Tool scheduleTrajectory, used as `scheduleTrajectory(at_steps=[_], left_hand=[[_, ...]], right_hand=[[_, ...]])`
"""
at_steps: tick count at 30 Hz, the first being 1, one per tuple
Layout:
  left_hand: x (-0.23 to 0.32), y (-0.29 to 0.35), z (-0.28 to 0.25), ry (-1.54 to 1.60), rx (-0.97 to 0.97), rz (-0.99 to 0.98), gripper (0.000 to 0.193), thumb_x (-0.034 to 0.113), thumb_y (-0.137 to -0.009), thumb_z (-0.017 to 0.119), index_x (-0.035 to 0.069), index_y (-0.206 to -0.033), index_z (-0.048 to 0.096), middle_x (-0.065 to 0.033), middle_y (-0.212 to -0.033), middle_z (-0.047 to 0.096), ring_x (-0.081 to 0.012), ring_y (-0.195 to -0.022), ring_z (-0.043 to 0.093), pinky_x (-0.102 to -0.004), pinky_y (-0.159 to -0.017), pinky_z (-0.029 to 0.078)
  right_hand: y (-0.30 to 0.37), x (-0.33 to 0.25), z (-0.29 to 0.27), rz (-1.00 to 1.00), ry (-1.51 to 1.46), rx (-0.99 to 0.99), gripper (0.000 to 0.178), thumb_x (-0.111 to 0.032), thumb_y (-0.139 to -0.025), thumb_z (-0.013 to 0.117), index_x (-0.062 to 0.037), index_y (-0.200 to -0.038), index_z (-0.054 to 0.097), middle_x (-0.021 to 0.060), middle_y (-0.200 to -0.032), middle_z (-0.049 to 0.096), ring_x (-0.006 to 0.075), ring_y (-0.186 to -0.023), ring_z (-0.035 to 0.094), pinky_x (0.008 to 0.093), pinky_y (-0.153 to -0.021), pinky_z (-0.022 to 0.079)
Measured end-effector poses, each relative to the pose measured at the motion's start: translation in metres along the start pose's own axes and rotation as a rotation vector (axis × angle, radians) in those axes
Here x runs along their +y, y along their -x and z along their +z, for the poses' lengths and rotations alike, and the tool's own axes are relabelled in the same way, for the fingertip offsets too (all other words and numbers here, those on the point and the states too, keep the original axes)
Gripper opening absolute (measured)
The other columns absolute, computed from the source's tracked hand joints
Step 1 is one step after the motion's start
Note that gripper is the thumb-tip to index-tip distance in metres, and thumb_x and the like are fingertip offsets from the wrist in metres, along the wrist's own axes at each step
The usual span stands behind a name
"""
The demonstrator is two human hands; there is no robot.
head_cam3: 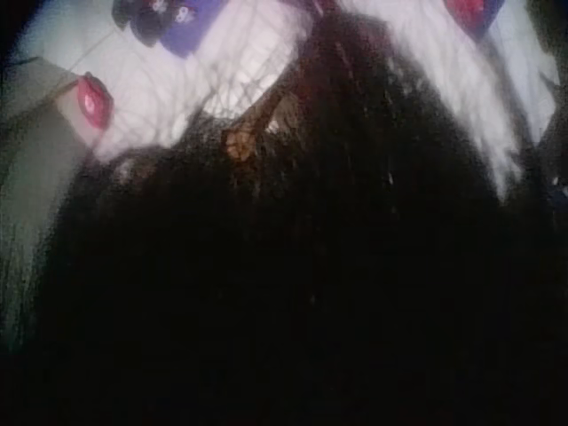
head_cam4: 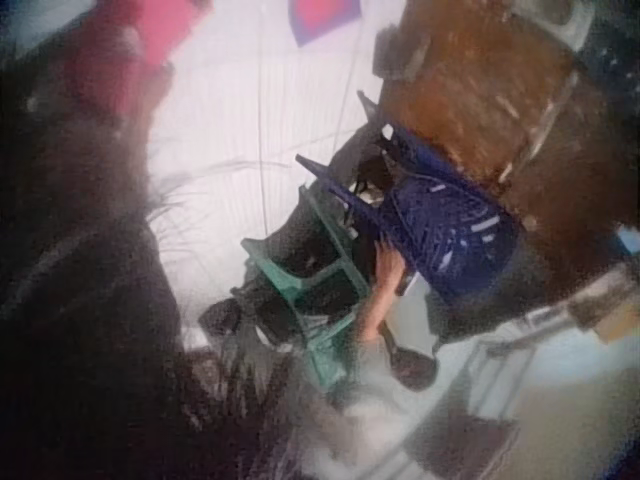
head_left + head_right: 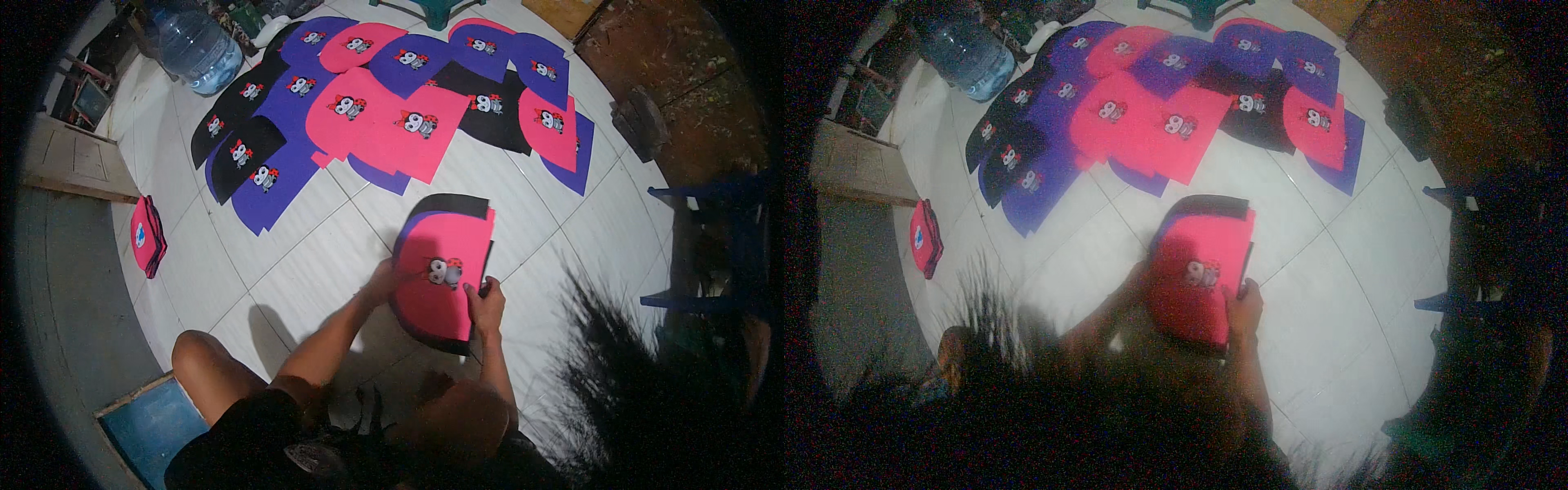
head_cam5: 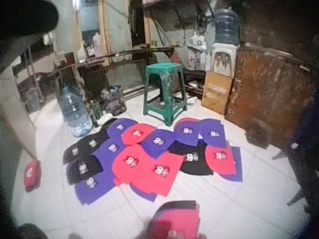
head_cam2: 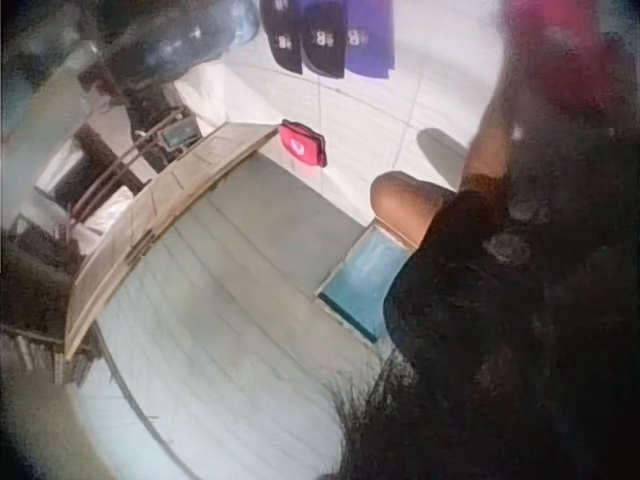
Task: The person cleans a screen-printing frame with a cloth, adjusts small components on a squeegee, and then organizes printed fabric pieces by picking them up and stacking them on the floor.
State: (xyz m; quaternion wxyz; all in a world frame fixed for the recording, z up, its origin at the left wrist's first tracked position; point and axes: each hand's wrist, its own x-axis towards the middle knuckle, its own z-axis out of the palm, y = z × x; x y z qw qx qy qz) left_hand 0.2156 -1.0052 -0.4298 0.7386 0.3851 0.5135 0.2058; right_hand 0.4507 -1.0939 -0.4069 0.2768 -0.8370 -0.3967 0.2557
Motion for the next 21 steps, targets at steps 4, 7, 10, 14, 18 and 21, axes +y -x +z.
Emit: scheduleTrajectory(at_steps=[4,7,10,14,18,21], left_hand=[[-0.033,-0.079,0.011,-0.552,-0.015,0.709,0.04,0.023,-0.089,0.068,0.0,-0.121,0.062,-0.0103,-0.111,0.068,-0.0193,-0.099,0.064,-0.034,-0.086,0.052],[0.005,-0.097,0.063,-0.747,-0.163,0.77,0.042,0.028,-0.086,0.07,0.003,-0.12,0.063,-0.0149,-0.111,0.068,-0.0272,-0.1,0.066,-0.0378,-0.086,0.052],[0.031,-0.111,0.076,-0.562,-0.163,0.324,0.047,0.039,-0.082,0.07,0.005,-0.114,0.066,-0.0202,-0.108,0.068,-0.0359,-0.101,0.066,-0.0429,-0.088,0.052],[0.091,-0.113,0.034,-1.528,-0.225,0.157,0.048,0.049,-0.079,0.065,0.002,-0.087,0.072,-0.0218,-0.092,0.07,-0.0389,-0.091,0.068,-0.048,-0.083,0.053],[0.224,-0.068,-0.03,-1.498,-0.135,0.479,0.04,0.042,-0.084,0.062,0.003,-0.09,0.067,-0.0209,-0.088,0.069,-0.0381,-0.085,0.068,-0.0472,-0.077,0.052],[0.291,-0.04,-0.091,-1.48,-0.132,0.408,0.035,0.035,-0.087,0.061,0.003,-0.099,0.065,-0.018,-0.092,0.069,-0.0364,-0.091,0.066,-0.0468,-0.082,0.051]], right_hand=[[-0.036,0.04,-0.006,-0.003,-0.128,0.0,0.042,-0.016,-0.077,0.077,0.0058,-0.11,0.061,0.0148,-0.085,0.07,0.0208,-0.074,0.065,0.0346,-0.071,0.053],[-0.048,0.06,-0.034,0.092,-0.144,0.056,0.039,-0.014,-0.078,0.076,0.0045,-0.11,0.06,0.0141,-0.09,0.07,0.0197,-0.074,0.065,0.0329,-0.069,0.053],[-0.056,0.06,-0.052,0.118,-0.139,0.04,0.05,-0.015,-0.078,0.073,0.0063,-0.12,0.055,0.0173,-0.1,0.068,0.0237,-0.091,0.067,0.0352,-0.08,0.052],[-0.065,0.056,-0.062,-0.034,0.133,0.238,0.045,-0.018,-0.081,0.07,0.0043,-0.118,0.057,0.0168,-0.101,0.068,0.0247,-0.094,0.067,0.0363,-0.084,0.053],[-0.125,-0.017,-0.087,-0.143,-0.28,-0.092,0.04,-0.019,-0.083,0.068,0.0042,-0.114,0.06,0.0172,-0.098,0.069,0.0228,-0.088,0.068,0.0349,-0.077,0.054],[-0.196,-0.102,-0.095,-0.253,-0.196,-0.344,0.038,-0.019,-0.083,0.067,0.0036,-0.114,0.061,0.0153,-0.089,0.069,0.022,-0.078,0.068,0.0339,-0.07,0.054]])
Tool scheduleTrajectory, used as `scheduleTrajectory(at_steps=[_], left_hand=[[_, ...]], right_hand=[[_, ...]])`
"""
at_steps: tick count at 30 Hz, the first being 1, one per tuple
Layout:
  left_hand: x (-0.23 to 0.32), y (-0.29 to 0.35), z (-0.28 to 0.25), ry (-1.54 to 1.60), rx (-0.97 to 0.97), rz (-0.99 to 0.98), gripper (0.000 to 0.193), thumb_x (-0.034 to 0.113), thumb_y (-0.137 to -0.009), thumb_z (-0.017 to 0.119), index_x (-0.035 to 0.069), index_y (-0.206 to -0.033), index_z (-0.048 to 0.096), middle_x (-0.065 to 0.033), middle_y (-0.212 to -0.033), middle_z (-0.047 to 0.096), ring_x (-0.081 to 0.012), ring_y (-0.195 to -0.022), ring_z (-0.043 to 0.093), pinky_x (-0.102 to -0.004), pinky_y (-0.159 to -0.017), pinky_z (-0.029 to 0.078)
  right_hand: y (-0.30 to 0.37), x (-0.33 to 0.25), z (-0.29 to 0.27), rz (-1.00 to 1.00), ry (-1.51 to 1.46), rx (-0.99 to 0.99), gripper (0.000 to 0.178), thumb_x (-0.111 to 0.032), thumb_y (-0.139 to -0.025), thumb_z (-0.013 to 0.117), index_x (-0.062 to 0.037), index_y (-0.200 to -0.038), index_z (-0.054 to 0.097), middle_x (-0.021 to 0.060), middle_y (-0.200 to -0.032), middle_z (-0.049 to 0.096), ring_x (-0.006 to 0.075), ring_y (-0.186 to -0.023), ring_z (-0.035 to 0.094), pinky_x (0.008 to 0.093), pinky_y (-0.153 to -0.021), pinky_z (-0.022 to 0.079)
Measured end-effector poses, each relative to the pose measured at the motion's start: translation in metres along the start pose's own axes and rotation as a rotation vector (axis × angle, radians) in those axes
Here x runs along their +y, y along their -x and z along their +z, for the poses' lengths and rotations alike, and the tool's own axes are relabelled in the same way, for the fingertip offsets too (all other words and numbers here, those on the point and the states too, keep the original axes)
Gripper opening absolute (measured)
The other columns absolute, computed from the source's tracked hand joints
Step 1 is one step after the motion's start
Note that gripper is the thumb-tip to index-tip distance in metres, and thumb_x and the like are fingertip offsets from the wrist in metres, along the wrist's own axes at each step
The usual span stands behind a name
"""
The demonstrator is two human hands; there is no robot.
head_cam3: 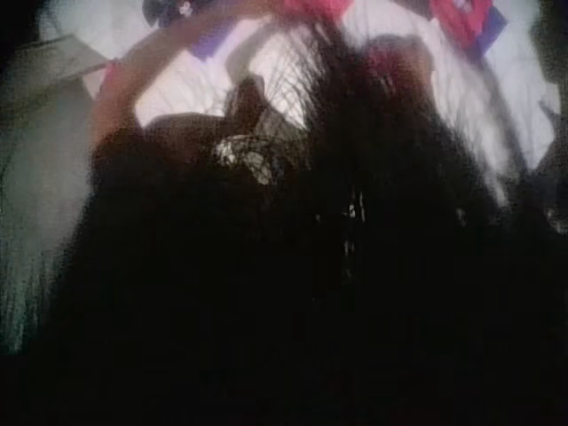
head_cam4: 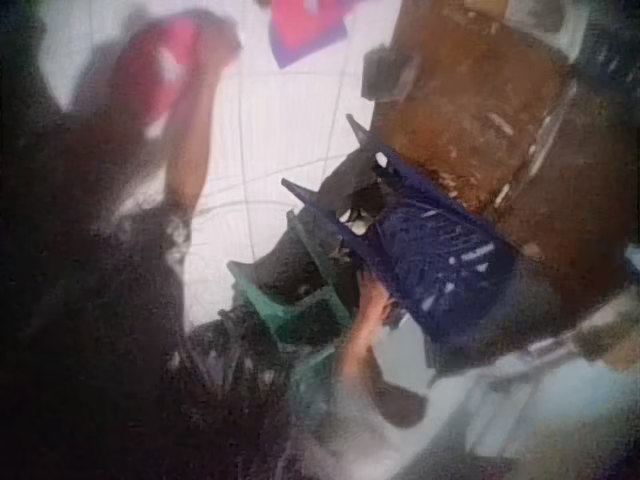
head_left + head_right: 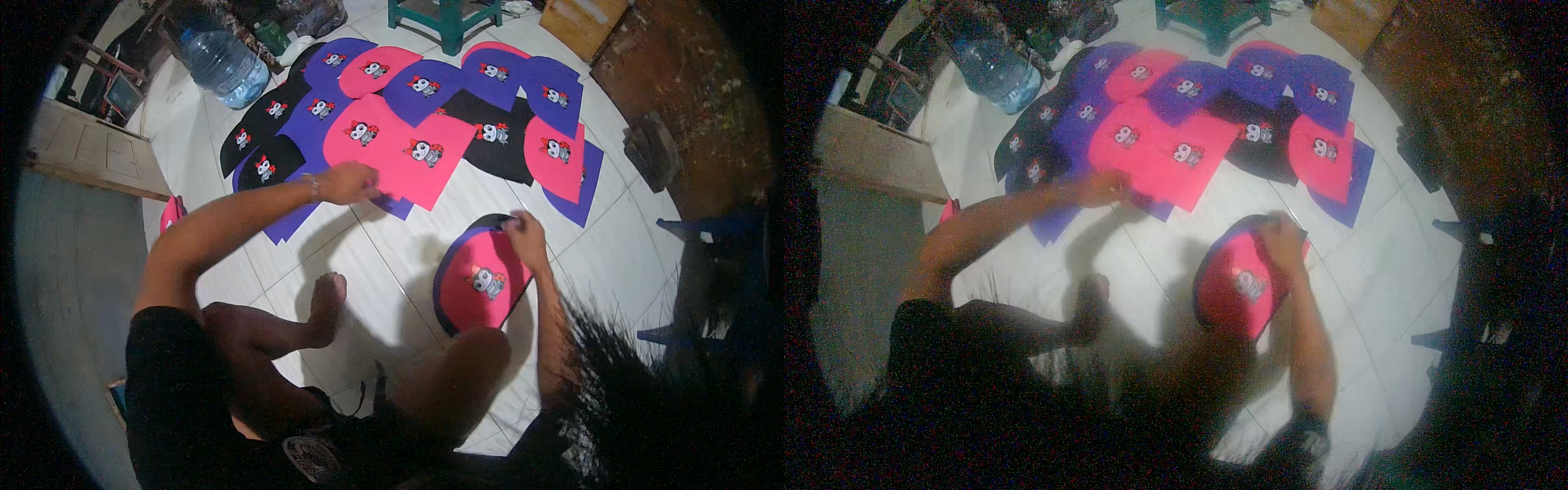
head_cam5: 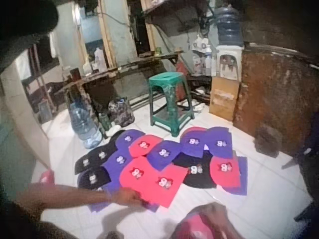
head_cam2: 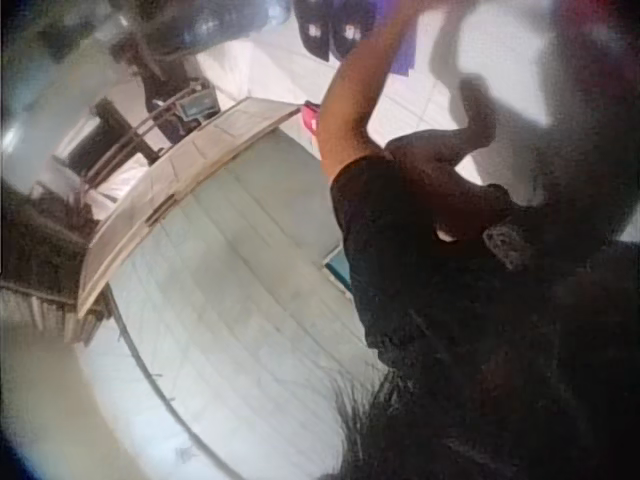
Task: The person cleans a screen-printing frame with a cloth, adjusts small components on a squeegee, and then organizes printed fabric pieces by picking them up and stacking them on the floor.
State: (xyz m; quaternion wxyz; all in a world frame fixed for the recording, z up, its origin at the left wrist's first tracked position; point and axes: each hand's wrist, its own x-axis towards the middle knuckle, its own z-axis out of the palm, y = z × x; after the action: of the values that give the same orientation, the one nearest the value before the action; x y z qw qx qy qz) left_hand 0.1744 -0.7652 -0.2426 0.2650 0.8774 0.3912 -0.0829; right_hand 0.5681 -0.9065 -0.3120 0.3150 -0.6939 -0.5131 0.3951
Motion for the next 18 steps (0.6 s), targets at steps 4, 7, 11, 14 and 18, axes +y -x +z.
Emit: scheduleTrajectory(at_steps=[4,7,11,14,18], left_hand=[[-0.055,0.015,-0.028,-0.063,-0.016,-0.283,0.039,0.035,-0.088,0.06,0.002,-0.111,0.061,-0.0186,-0.1,0.068,-0.0368,-0.1,0.064,-0.0437,-0.088,0.05],[-0.183,0.007,0.065,-0.054,0.325,-0.246,0.053,0.038,-0.09,0.058,0.0,-0.127,0.053,-0.0222,-0.124,0.06,-0.0379,-0.12,0.054,-0.0454,-0.1,0.043],[-0.192,-0.05,0.117,-0.205,0.401,-0.327,0.07,0.044,-0.091,0.057,-0.002,-0.141,0.039,-0.0228,-0.147,0.039,-0.0385,-0.137,0.037,-0.0528,-0.109,0.032],[-0.197,-0.075,0.157,-0.12,0.485,-0.232,0.082,0.048,-0.091,0.056,-0.005,-0.147,0.026,-0.023,-0.155,0.024,-0.0397,-0.144,0.022,-0.0601,-0.113,0.02],[-0.174,-0.075,0.171,-0.18,0.51,-0.223,0.083,0.046,-0.092,0.055,-0.007,-0.148,0.023,-0.0264,-0.153,0.025,-0.0424,-0.142,0.023,-0.0612,-0.112,0.02]], right_hand=[[-0.106,0.012,0.042,-0.239,0.479,-0.223,0.042,-0.032,-0.075,0.072,0.0047,-0.095,0.067,0.0173,-0.08,0.069,0.0226,-0.071,0.067,0.0344,-0.065,0.053],[-0.148,0.017,0.142,-0.014,0.468,-0.014,0.05,-0.043,-0.067,0.077,0.005,-0.075,0.066,0.0228,-0.079,0.069,0.0314,-0.072,0.068,0.0422,-0.07,0.055],[-0.136,-0.023,0.228,0.268,0.459,0.375,0.066,-0.046,-0.068,0.081,0.0052,-0.104,0.06,0.0281,-0.104,0.058,0.0449,-0.097,0.06,0.0503,-0.084,0.05],[-0.136,-0.044,0.251,0.353,0.36,0.499,0.062,-0.033,-0.068,0.084,0.0037,-0.111,0.059,0.0257,-0.118,0.051,0.0415,-0.112,0.052,0.051,-0.09,0.046],[-0.146,-0.044,0.262,0.507,0.323,0.518,0.055,-0.027,-0.067,0.082,0.0022,-0.11,0.061,0.0236,-0.111,0.055,0.0391,-0.107,0.055,0.0498,-0.089,0.047]])
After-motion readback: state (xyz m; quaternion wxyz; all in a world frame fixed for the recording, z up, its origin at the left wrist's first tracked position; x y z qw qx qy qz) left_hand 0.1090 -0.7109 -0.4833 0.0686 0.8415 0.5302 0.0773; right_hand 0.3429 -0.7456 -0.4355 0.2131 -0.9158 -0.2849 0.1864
